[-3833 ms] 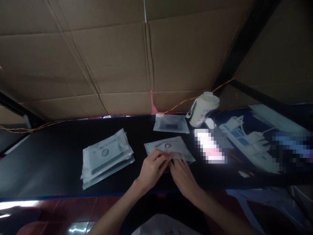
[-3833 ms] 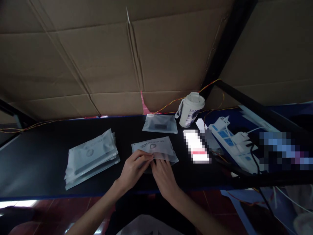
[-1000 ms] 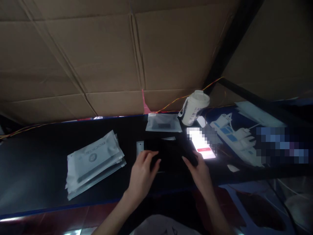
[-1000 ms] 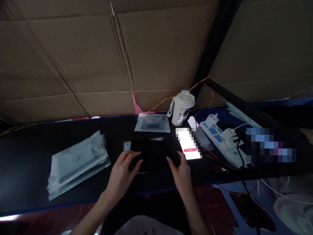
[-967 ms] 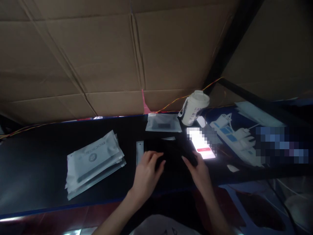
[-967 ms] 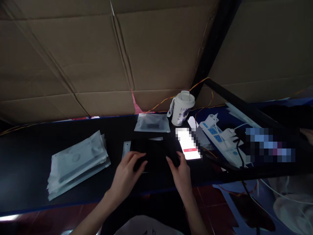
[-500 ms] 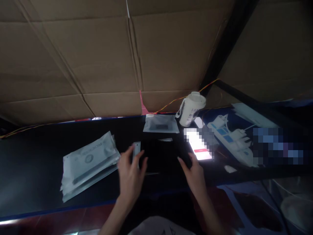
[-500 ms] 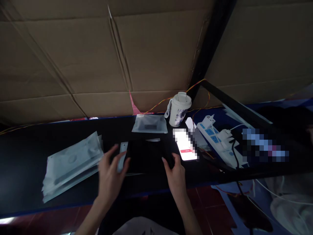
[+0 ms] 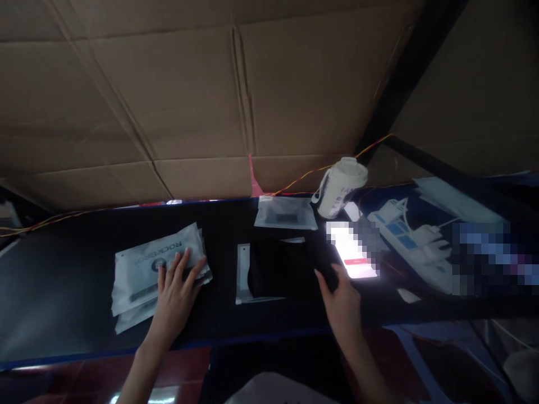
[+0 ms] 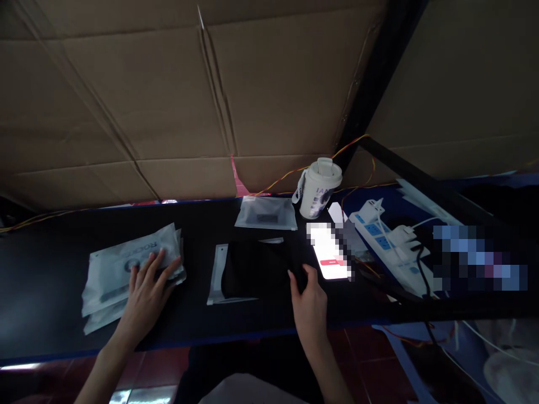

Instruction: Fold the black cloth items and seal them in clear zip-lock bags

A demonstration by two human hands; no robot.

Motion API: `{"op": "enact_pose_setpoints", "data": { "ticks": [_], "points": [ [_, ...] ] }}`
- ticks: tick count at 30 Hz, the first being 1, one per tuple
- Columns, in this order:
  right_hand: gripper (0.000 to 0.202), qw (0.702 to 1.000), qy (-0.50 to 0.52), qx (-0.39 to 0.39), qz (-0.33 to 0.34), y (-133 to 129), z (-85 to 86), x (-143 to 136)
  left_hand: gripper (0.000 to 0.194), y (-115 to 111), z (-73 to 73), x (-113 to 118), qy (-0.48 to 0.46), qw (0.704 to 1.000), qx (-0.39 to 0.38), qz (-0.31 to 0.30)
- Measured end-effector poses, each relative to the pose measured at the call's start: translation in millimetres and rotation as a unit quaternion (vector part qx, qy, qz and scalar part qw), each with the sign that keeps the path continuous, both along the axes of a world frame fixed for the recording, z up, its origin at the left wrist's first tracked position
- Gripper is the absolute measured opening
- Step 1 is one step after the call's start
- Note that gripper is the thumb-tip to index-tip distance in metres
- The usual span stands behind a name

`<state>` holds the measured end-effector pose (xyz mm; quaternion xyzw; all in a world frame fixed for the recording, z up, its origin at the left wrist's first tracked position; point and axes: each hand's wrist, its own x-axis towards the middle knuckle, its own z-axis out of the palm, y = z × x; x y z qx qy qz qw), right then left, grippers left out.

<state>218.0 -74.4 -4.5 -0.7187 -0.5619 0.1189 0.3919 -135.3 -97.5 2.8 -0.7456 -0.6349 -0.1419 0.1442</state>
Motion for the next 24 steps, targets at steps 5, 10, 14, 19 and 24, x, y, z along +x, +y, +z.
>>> {"op": "enact_pose_setpoints", "data": {
  "ticks": [5, 10, 14, 19, 24],
  "points": [
    [0.058, 1.0, -0.009, 0.002, 0.004, 2, 2.1, -1, 0.041, 8, -0.4, -51, 0.015, 1.0, -0.01, -0.004],
    [0.058, 1.0, 0.007, 0.004, -0.006, -3, -0.6, -4, 0.039, 14, 4.8, -92, 0.023, 0.999, -0.005, 0.025],
    [0.056, 0.999, 0.031, 0.001, 0.014, -4, -0.2, -9, 0.043, 13, 19.0, -84, 0.015, 0.998, 0.012, 0.054],
    [0.055, 0.997, 0.036, -0.007, 0.067, 1, 10.6, -2, 0.056, 10, 35.5, -24, -0.044, 0.998, 0.03, 0.029],
    [0.054, 0.998, -0.034, 0.039, 0.023, 6, 20.4, 29, 0.044, 7, 33.5, 60, -0.155, 0.98, -0.059, -0.113]
  ]
}}
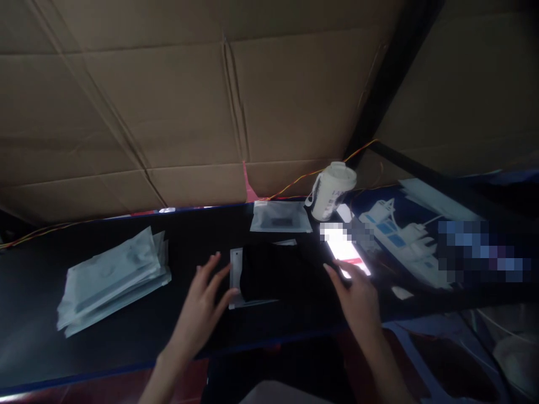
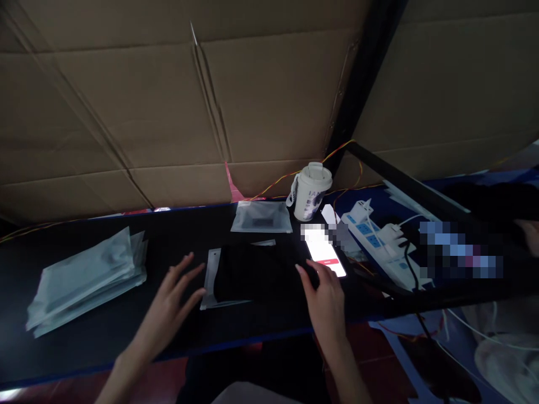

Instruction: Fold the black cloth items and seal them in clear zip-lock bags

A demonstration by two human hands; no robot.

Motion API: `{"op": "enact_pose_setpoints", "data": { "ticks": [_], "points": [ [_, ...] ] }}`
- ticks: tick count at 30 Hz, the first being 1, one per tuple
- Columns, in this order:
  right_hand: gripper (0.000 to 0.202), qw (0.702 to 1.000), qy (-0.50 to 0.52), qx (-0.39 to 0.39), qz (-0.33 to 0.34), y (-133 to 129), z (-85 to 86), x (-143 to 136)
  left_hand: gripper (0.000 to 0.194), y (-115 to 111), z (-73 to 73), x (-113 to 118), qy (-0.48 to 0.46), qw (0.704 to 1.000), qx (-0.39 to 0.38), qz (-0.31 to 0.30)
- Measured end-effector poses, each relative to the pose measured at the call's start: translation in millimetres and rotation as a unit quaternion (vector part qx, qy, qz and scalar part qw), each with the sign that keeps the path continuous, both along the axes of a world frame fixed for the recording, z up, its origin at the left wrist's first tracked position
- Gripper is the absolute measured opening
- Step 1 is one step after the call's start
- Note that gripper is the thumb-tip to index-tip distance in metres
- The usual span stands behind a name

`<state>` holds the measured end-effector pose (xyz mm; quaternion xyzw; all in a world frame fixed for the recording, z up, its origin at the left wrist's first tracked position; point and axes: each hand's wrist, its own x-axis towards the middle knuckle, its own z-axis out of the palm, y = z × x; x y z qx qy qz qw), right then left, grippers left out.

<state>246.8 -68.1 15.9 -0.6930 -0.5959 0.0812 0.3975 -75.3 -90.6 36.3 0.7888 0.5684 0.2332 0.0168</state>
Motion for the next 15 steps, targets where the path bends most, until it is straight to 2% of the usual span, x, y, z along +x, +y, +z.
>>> {"op": "enact_pose_setpoints", "data": {
  "ticks": [3, 6, 9, 15],
  "points": [
    [0.065, 0.997, -0.052, 0.017, -0.054, 0, -5.6, 18, 0.043, -1, -2.3, 44, -0.031, 0.998, -0.029, -0.046],
    [0.089, 0.991, -0.088, 0.001, -0.101, -1, -17.8, 29, 0.045, 2, -4.6, 70, -0.033, 0.997, -0.025, -0.068],
    [0.1, 0.988, -0.107, -0.024, -0.111, -2, -28.5, 34, 0.05, 7, -10.9, 79, -0.015, 0.997, -0.024, -0.07],
    [0.094, 0.982, -0.107, -0.037, -0.151, 9, -34.1, 42, 0.054, 11, -28.0, 82, 0.043, 0.996, -0.042, -0.067]
  ]
}}
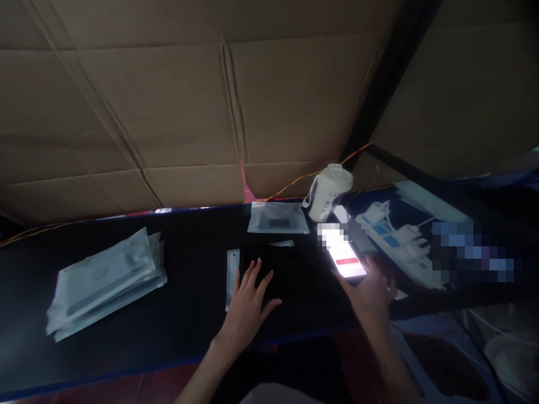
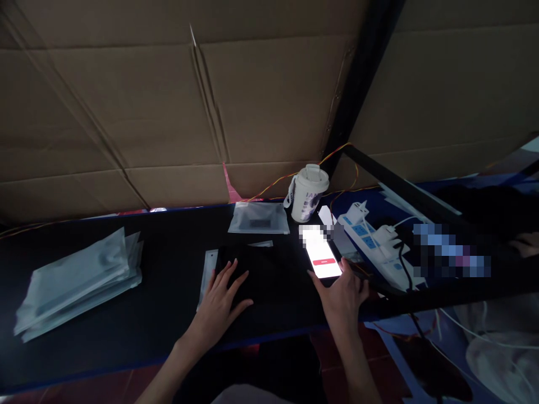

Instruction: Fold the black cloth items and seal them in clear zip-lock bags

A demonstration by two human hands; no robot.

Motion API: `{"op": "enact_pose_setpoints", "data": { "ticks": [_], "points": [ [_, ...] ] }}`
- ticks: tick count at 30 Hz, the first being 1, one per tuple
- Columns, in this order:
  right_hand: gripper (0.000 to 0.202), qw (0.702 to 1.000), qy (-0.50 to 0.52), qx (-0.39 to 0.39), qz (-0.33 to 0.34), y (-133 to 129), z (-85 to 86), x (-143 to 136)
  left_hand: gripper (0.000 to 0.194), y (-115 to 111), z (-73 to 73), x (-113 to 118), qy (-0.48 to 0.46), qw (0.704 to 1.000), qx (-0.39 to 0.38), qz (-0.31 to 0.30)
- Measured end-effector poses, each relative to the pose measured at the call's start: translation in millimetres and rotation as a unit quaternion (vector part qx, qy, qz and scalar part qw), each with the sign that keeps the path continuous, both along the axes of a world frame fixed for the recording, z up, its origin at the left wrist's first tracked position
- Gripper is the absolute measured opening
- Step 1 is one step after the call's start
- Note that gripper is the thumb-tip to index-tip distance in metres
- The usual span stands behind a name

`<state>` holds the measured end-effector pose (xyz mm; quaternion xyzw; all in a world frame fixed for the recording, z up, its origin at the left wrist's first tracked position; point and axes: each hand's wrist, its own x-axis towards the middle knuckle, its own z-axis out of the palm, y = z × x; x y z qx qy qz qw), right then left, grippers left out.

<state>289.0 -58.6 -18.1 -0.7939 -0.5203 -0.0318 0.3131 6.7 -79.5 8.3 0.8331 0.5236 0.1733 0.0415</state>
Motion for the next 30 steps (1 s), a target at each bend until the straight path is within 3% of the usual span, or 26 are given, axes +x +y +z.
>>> {"op": "enact_pose_setpoints", "data": {
  "ticks": [5, 11, 16, 18, 21, 23, 26, 30],
  "points": [
    [0.088, 1.0, -0.026, -0.011, 0.011, 12, -1.3, 12, 0.053, -2, -1.7, 2, 0.013, 1.0, 0.005, 0.009],
    [0.089, 0.997, -0.059, 0.038, 0.024, 4, 6.2, 4, 0.051, -4, 15.4, 14, -0.028, 0.999, 0.042, 0.013],
    [0.045, 0.982, -0.02, 0.105, 0.154, -11, 11.3, -31, 0.039, 7, 25.1, 58, -0.073, 0.997, -0.001, 0.025],
    [0.037, 0.974, -0.015, 0.096, 0.206, -13, 9.5, -43, 0.036, 16, 24.2, 79, -0.076, 0.995, -0.035, 0.06],
    [0.032, 0.968, -0.036, 0.076, 0.235, -13, 5.3, -52, 0.013, 29, 24.5, 96, -0.084, 0.991, -0.055, 0.088],
    [0.029, 0.966, -0.057, 0.066, 0.243, -13, 3.8, -54, 0.013, 35, 27.8, 87, -0.105, 0.989, -0.049, 0.094],
    [0.024, 0.962, -0.083, 0.053, 0.256, -14, 4.6, -52, 0.018, 38, 34.8, 41, -0.15, 0.979, -0.026, 0.134],
    [0.019, 0.96, -0.105, 0.004, 0.26, -12, 11.0, -46, 0.022, 28, 36.3, -49, -0.219, 0.925, 0.029, 0.31]
  ]
}}
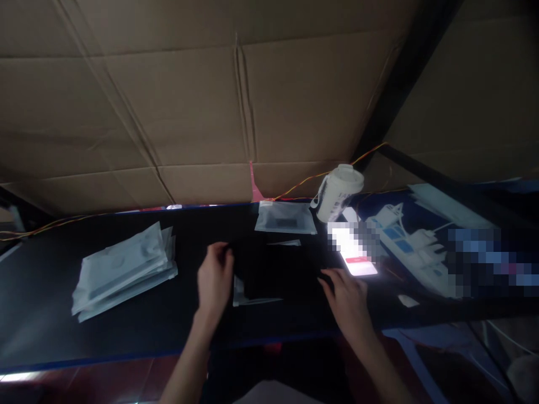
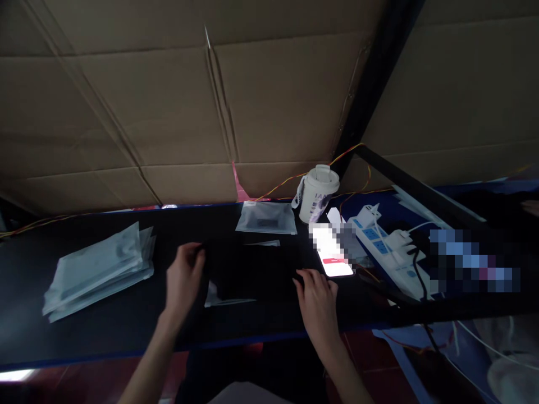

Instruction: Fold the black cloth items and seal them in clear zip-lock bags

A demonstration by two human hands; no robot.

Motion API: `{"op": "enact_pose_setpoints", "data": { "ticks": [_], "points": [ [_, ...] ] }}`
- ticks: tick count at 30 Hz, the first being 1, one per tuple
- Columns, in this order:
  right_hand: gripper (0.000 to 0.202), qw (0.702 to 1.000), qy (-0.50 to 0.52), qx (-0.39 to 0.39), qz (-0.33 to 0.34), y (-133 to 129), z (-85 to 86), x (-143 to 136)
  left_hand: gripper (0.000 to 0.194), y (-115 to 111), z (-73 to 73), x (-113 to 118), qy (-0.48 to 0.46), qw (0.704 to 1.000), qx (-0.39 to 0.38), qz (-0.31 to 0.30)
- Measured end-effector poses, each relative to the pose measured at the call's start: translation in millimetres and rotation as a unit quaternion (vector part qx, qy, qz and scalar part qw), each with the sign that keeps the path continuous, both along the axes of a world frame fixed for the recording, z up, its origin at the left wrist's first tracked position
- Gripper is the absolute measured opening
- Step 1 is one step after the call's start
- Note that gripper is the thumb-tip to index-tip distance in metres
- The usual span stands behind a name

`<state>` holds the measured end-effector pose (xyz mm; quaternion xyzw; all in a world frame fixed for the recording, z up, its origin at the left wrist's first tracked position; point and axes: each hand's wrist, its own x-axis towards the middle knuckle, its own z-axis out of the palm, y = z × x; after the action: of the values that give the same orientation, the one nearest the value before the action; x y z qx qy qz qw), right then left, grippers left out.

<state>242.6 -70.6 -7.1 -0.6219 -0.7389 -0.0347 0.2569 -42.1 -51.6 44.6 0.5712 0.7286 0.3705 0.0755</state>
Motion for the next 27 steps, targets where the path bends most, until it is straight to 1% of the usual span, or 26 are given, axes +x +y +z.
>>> {"op": "enact_pose_setpoints", "data": {
  "ticks": [1, 3, 4, 5, 6, 8, 10, 11, 13, 14, 16, 18, 20, 23, 27],
  "points": [
    [0.018, 1.0, -0.01, -0.014, 0.0, 2, 2.7, 2, 0.024, -5, -1.5, -20, 0.028, 0.999, -0.021, 0.038],
    [0.015, 0.998, -0.033, -0.044, 0.005, 7, 9.3, 4, 0.026, -18, -5.6, -51, 0.098, 0.99, -0.086, 0.056],
    [0.012, 0.997, -0.044, -0.061, 0.008, 12, 13.3, 6, 0.026, -24, -7.6, -61, 0.134, 0.984, -0.105, 0.055],
    [0.011, 0.995, -0.054, -0.078, 0.01, 17, 17.5, 6, 0.027, -28, -9.3, -67, 0.167, 0.979, -0.108, 0.049],
    [0.01, 0.994, -0.062, -0.092, 0.008, 23, 21.8, 6, 0.028, -31, -10.6, -70, 0.195, 0.976, -0.093, 0.042],
    [0.012, 0.991, -0.076, -0.107, -0.007, 38, 29.9, 3, 0.03, -29, -12.3, -70, 0.231, 0.972, -0.03, 0.022],
    [0.02, 0.989, -0.097, -0.106, -0.026, 53, 36.2, -2, 0.031, -18, -13.9, -66, 0.241, 0.97, 0.014, -0.02],
    [0.025, 0.987, -0.114, -0.105, -0.03, 61, 38.4, -5, 0.031, -9, -15.1, -65, 0.239, 0.97, 0.012, -0.047],
    [0.032, 0.981, -0.158, -0.113, -0.024, 73, 40.8, -11, 0.03, 9, -18.5, -64, 0.233, 0.967, -0.021, -0.102],
    [0.031, 0.976, -0.18, -0.12, -0.016, 77, 41.1, -13, 0.028, 17, -20.3, -65, 0.231, 0.964, -0.041, -0.123],
    [0.024, 0.968, -0.213, -0.133, 0.002, 83, 40.3, -14, 0.021, 29, -23.2, -67, 0.228, 0.959, -0.07, -0.151],
    [0.015, 0.967, -0.218, -0.131, 0.017, 86, 38.7, -13, 0.014, 35, -23.8, -68, 0.225, 0.957, -0.083, -0.161],
    [0.011, 0.971, -0.205, -0.119, 0.026, 90, 37.4, -12, 0.009, 38, -22.1, -67, 0.222, 0.957, -0.092, -0.162],
    [0.011, 0.976, -0.186, -0.107, 0.025, 99, 37.5, -12, 0.003, 43, -17.8, -65, 0.216, 0.96, -0.097, -0.15],
    [0.015, 0.983, -0.156, -0.093, 0.024, 117, 44.7, -17, 0.003, 62, -9.1, -67, 0.197, 0.969, -0.087, -0.124]
  ]
}}
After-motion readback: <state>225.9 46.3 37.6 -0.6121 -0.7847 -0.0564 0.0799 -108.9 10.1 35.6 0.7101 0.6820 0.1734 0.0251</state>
